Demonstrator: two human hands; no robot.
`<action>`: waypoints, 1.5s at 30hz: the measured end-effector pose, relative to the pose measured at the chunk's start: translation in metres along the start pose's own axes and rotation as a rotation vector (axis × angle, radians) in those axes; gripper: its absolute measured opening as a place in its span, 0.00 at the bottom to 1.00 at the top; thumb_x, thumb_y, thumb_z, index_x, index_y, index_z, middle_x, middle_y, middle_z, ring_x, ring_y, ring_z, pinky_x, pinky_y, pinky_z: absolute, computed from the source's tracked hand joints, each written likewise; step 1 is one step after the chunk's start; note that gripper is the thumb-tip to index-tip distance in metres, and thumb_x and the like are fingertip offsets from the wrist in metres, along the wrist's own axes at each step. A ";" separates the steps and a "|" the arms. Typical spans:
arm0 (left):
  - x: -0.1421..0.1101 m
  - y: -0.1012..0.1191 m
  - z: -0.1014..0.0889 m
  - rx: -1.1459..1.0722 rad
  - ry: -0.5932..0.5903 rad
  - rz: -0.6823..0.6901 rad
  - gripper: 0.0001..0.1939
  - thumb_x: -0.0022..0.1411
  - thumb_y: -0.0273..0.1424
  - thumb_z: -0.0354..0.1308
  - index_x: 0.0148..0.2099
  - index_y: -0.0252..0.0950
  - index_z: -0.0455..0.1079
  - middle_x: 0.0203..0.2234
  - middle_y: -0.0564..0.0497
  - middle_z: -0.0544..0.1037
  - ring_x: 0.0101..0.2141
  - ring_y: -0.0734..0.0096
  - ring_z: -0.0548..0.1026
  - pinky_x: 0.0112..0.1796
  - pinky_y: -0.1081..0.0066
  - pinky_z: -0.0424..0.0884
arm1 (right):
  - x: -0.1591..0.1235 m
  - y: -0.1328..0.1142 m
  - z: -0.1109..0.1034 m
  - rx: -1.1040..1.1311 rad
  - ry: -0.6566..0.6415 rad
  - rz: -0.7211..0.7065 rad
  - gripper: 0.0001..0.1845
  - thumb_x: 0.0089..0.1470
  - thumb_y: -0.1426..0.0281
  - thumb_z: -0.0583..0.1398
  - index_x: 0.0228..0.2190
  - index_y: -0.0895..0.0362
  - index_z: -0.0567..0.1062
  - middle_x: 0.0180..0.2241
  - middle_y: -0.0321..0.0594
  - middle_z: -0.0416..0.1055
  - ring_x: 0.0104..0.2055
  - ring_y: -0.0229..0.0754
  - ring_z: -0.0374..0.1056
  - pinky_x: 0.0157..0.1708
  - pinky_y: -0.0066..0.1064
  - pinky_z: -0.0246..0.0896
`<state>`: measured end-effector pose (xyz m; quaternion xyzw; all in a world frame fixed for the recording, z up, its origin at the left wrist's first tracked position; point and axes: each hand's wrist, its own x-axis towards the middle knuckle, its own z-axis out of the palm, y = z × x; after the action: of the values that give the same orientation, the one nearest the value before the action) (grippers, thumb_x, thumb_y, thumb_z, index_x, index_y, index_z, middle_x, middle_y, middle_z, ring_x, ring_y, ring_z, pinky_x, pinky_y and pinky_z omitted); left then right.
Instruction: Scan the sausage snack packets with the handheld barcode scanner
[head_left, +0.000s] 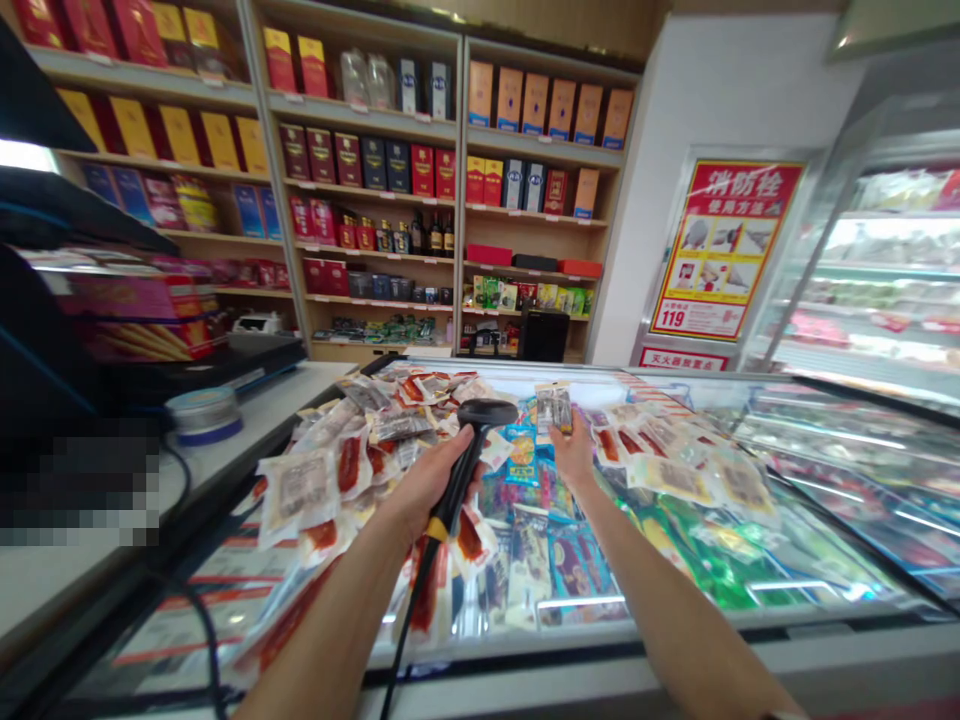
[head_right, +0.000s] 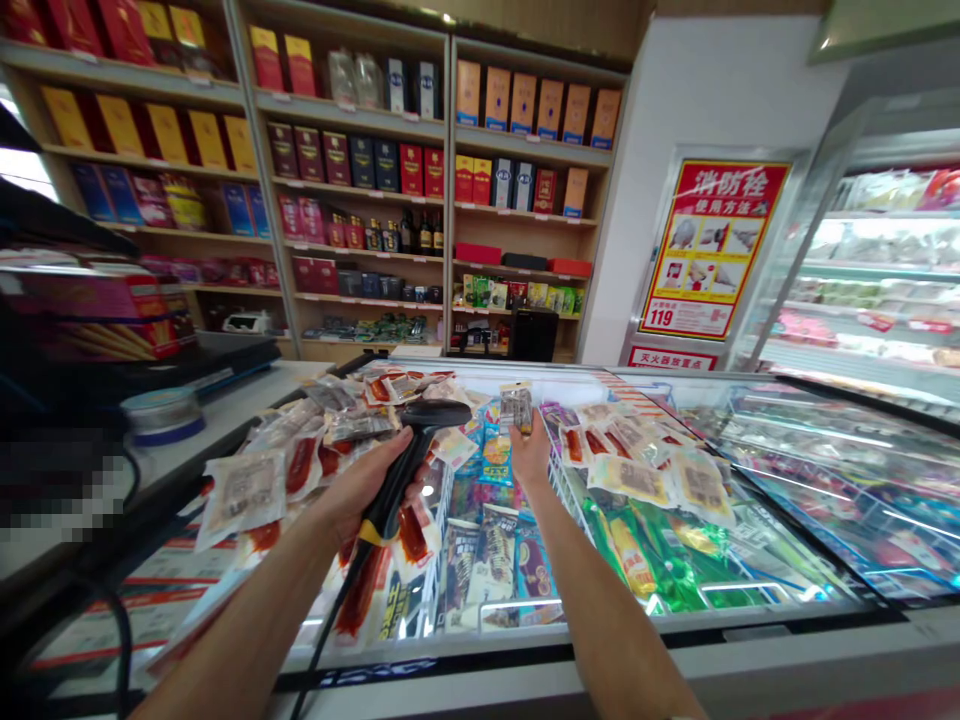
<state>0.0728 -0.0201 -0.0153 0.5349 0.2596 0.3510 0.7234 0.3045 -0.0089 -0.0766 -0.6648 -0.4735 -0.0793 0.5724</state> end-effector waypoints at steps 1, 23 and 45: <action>0.000 0.000 0.000 -0.008 0.001 0.000 0.18 0.50 0.44 0.50 0.30 0.31 0.63 0.17 0.52 0.68 0.14 0.80 0.64 0.15 0.79 0.58 | -0.001 -0.002 0.001 0.041 -0.003 -0.003 0.22 0.44 0.66 0.51 0.42 0.61 0.62 0.36 0.43 0.68 0.35 0.40 0.64 0.35 0.30 0.57; -0.003 0.007 -0.001 -0.192 -0.058 -0.011 0.17 0.52 0.42 0.49 0.36 0.33 0.63 0.17 0.54 0.67 0.14 0.81 0.64 0.14 0.80 0.60 | -0.014 -0.021 0.002 0.064 -0.053 0.030 0.29 0.44 0.66 0.51 0.49 0.62 0.56 0.40 0.46 0.67 0.39 0.41 0.63 0.39 0.31 0.56; -0.002 0.004 0.004 -0.271 -0.141 -0.046 0.16 0.53 0.41 0.48 0.36 0.33 0.63 0.17 0.55 0.66 0.15 0.82 0.64 0.14 0.80 0.59 | -0.022 -0.011 -0.004 -0.059 -0.054 -0.012 0.30 0.45 0.67 0.49 0.50 0.63 0.52 0.40 0.47 0.65 0.38 0.42 0.63 0.37 0.31 0.56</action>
<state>0.0733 -0.0232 -0.0103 0.4496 0.1704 0.3278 0.8132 0.2865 -0.0252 -0.0822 -0.6803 -0.4903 -0.0786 0.5390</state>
